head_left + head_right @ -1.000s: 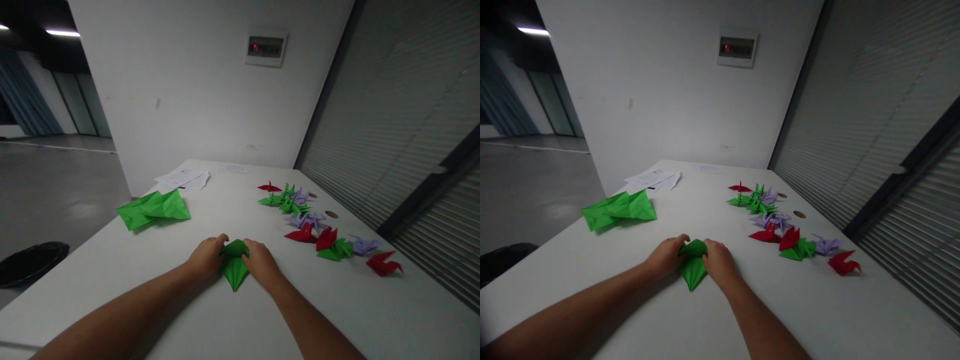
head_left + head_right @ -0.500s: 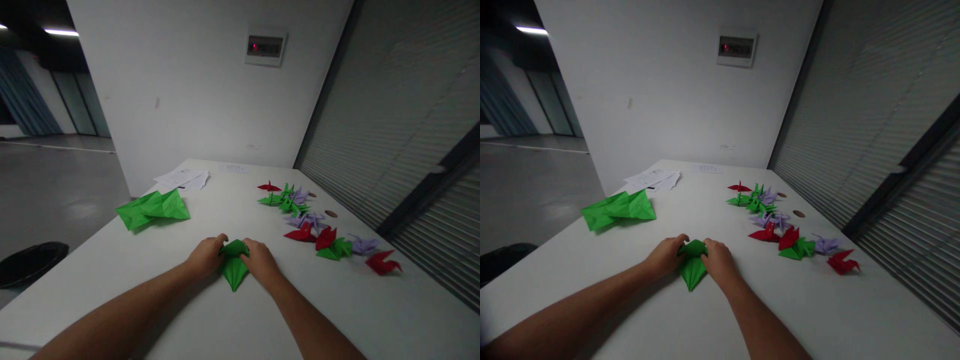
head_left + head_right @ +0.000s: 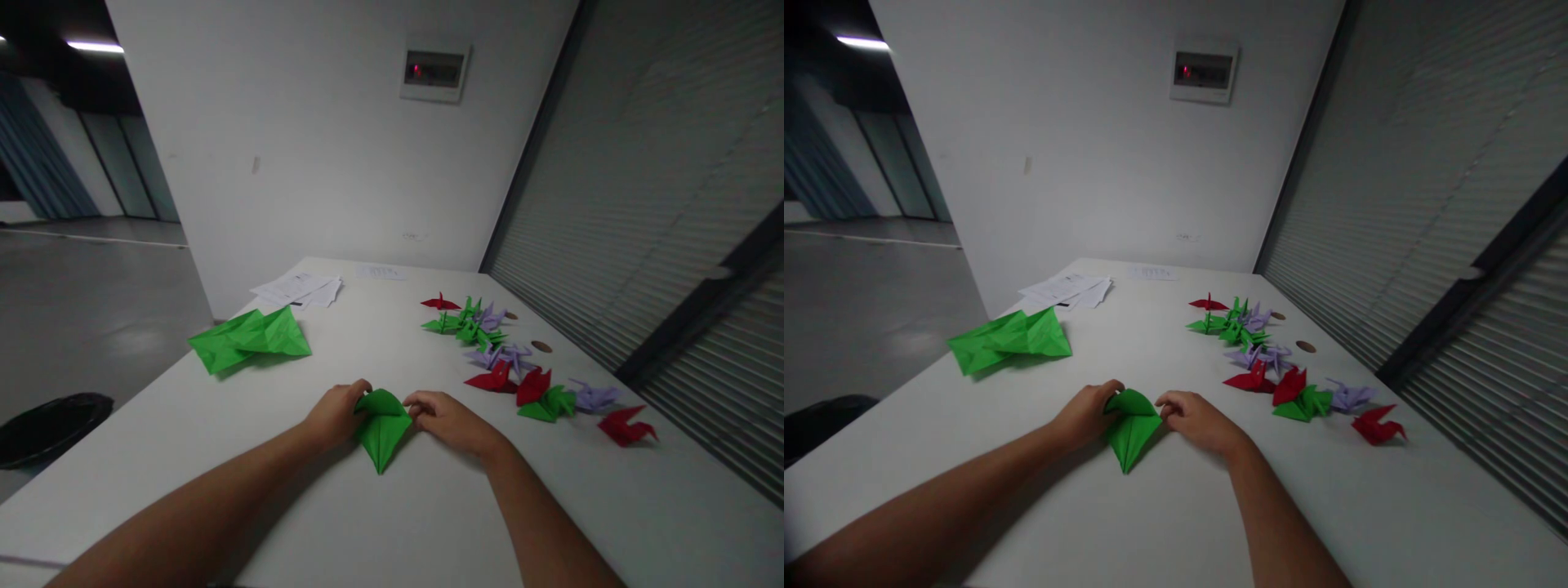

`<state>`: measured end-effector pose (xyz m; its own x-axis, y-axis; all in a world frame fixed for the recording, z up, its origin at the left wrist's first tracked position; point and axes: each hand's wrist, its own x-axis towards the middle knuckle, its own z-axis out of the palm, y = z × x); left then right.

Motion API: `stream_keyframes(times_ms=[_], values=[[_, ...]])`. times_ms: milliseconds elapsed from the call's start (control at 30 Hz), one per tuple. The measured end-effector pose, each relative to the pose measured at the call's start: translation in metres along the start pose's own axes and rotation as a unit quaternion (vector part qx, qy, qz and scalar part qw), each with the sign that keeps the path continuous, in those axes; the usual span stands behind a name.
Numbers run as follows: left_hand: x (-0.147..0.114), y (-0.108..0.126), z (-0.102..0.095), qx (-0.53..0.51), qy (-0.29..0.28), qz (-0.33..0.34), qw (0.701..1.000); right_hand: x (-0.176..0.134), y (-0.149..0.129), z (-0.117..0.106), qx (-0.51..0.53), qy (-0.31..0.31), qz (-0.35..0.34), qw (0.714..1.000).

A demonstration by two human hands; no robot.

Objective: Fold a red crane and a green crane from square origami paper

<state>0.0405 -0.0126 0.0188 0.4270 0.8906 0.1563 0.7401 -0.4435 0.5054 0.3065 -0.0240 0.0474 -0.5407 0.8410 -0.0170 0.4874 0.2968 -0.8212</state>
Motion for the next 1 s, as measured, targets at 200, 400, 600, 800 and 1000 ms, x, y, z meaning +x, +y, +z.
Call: stream_keyframes(times_ms=[200,400,600,800,1000], values=[[-0.001,-0.002,-0.001,-0.026,-0.007,0.012,1.0,-0.002,-0.009,0.001,0.023,-0.043,-0.038,0.998],[-0.002,0.0,-0.004,-0.058,-0.027,0.019,0.998,0.0,-0.002,0.006,0.032,-0.036,-0.017,0.999],[-0.003,0.003,-0.006,-0.045,-0.038,0.041,0.997,0.003,0.004,0.01,0.064,-0.035,-0.016,0.997],[-0.004,0.009,-0.008,-0.045,-0.062,0.069,0.995,0.006,0.007,0.014,0.045,-0.026,0.008,0.999],[-0.003,0.01,-0.008,-0.05,-0.065,0.051,0.995,0.006,0.004,0.017,0.024,-0.007,0.018,1.0]])
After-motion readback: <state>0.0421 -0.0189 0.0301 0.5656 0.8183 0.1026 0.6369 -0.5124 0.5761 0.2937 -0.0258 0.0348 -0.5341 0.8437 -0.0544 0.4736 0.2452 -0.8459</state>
